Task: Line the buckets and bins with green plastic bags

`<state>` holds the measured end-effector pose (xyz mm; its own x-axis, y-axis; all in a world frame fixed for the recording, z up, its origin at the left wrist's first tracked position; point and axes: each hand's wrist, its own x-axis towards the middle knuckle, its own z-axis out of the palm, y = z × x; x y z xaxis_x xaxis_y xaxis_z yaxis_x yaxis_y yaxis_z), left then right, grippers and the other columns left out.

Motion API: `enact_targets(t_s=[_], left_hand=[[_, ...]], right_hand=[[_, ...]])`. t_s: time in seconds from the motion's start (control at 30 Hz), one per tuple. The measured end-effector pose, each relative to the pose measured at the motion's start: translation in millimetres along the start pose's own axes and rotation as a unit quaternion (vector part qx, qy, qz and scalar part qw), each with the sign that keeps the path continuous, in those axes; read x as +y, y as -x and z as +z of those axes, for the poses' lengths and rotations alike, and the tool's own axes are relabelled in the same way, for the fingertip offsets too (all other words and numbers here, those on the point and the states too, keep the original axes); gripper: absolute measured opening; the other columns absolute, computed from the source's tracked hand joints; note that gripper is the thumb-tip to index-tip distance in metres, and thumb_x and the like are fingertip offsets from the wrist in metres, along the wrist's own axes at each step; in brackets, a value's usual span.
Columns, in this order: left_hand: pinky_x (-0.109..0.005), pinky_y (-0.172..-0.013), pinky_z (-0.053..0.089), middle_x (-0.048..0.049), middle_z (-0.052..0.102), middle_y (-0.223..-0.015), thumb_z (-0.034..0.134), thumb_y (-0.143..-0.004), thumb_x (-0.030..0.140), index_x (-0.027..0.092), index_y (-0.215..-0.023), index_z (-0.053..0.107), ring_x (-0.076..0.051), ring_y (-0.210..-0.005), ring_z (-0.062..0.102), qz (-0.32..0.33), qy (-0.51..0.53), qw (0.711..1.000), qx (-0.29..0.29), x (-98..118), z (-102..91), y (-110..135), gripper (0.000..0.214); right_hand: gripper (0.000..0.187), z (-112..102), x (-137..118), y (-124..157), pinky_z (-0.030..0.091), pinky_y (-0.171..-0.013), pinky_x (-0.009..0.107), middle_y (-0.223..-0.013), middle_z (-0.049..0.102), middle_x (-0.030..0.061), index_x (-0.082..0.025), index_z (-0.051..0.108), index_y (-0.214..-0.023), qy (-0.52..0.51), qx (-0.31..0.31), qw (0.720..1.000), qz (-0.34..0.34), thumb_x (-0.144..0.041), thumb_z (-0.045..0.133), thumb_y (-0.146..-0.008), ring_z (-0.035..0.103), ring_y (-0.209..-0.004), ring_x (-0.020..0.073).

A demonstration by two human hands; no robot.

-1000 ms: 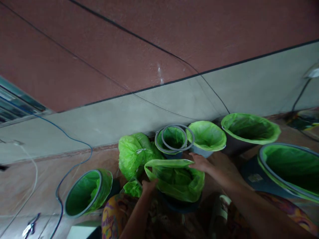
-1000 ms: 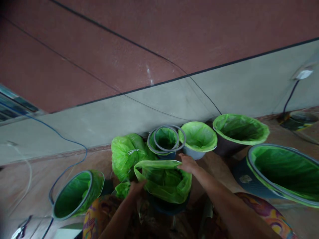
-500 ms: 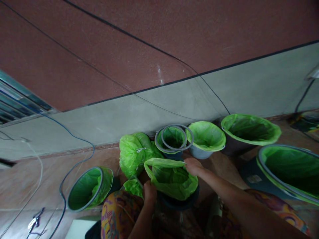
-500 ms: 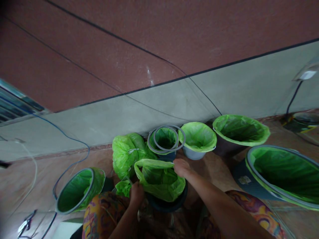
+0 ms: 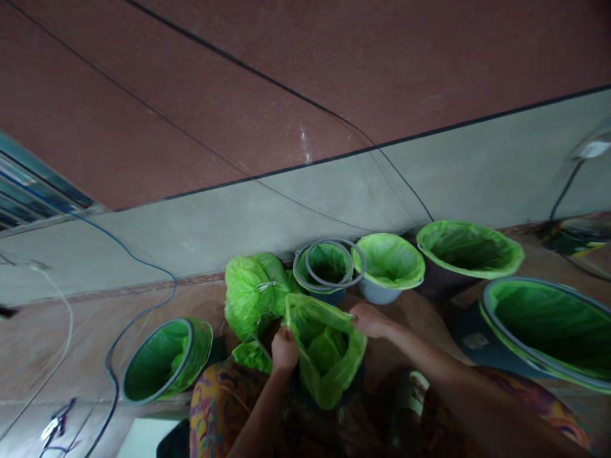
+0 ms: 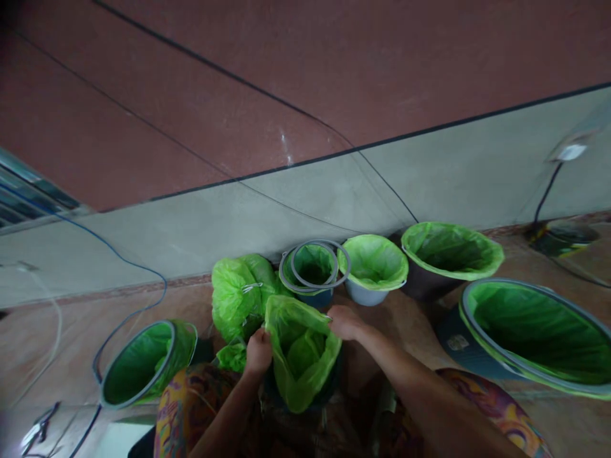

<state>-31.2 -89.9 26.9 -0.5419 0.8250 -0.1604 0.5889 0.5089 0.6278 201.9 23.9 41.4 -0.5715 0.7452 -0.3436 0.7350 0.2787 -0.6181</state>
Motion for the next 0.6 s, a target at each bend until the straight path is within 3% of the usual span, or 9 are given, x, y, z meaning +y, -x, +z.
enact_targets(t_s=[0.13,0.37,0.6], left_hand=[[-0.022,-0.061,0.035,-0.0007,0.057,-0.062,0.043,-0.087,0.017,0.018,-0.063,0.053,-0.013,-0.062,0.053,0.053,0.027,0.998,-0.013,10.5,-12.2,2.4,0.026],[-0.023,-0.059,0.032,0.0012,0.052,-0.055,0.047,-0.085,0.013,0.018,-0.057,0.050,-0.012,-0.057,0.050,0.055,0.016,0.998,-0.011,28.7,-43.1,-2.9,0.028],[-0.024,-0.064,0.037,-0.0007,0.055,-0.059,0.048,-0.085,0.014,0.017,-0.063,0.056,-0.014,-0.061,0.054,0.127,-0.021,0.992,0.005,56.2,-97.8,-27.3,0.024]], right_hand=[[0.022,-1.5,-3.9,4.9,0.029,-0.053,0.024,-0.049,0.048,-0.0005,-0.016,0.053,-0.048,-0.038,-0.003,0.999,-0.018,-0.016,0.058,-0.069,0.044,-0.052,0.0103],[0.023,6.2,-11.8,13.4,0.026,-0.050,0.023,-0.049,0.040,-0.0036,-0.016,0.048,-0.048,-0.093,0.016,0.995,-0.020,-0.019,0.055,-0.070,0.039,-0.052,0.0087],[0.024,-4.2,-42.3,31.7,0.032,-0.051,0.021,-0.056,0.051,-0.0020,-0.016,0.056,-0.059,-0.208,0.039,0.977,-0.031,-0.032,0.051,-0.076,0.045,-0.055,0.0107]])
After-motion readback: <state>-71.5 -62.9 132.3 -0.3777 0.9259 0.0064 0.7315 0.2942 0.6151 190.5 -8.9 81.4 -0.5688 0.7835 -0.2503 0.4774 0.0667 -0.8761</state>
